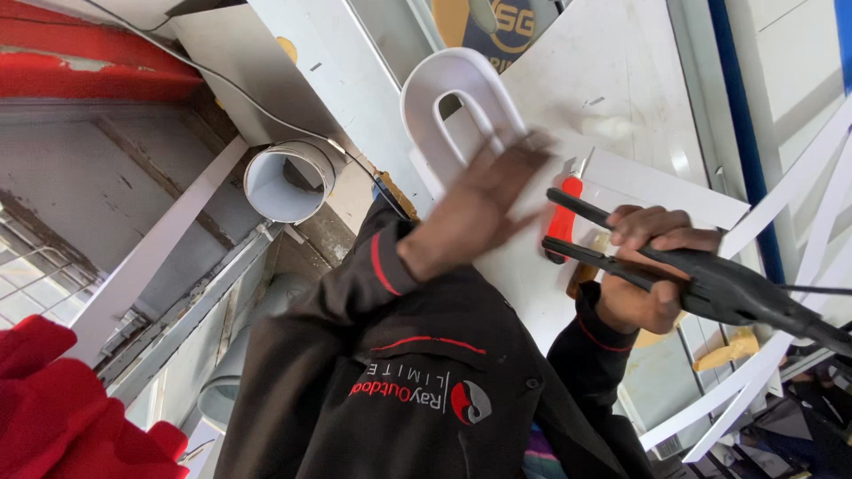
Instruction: The person assembles a white plastic letter 'U' by applying glue to its edges and attaching a smaller white plastic piece. They use a hot glue gun and a utility knife to trim excess material and ensure a clean fit.
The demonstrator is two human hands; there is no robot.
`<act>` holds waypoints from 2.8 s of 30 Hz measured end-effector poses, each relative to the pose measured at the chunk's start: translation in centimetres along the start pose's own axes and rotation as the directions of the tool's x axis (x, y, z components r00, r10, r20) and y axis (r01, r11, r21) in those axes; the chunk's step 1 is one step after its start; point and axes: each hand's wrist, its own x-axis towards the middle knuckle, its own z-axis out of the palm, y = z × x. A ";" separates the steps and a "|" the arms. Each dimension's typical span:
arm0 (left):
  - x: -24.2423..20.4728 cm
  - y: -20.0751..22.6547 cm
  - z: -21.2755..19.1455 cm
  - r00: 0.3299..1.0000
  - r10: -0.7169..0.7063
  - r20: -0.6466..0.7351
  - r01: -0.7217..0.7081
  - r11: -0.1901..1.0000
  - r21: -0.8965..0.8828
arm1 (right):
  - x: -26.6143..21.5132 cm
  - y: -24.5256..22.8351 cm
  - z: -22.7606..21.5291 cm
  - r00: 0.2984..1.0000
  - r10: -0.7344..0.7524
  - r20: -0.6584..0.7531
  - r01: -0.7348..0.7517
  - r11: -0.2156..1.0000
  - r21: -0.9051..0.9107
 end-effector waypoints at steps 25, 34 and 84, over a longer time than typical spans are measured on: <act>0.4 -4.9 3.1 0.957 -0.215 0.194 0.076 0.833 0.549 | -0.2 9.4 3.5 0.941 -0.143 0.307 0.121 0.988 0.092; 0.4 -4.5 3.9 0.949 -0.269 0.162 0.134 0.814 0.564 | 0.0 9.8 3.3 0.935 -0.104 0.340 0.088 0.994 0.062; 0.8 -3.4 5.8 0.938 -0.340 0.066 0.232 0.760 0.607 | -0.2 8.9 3.7 0.902 -0.158 0.402 0.172 0.985 -0.001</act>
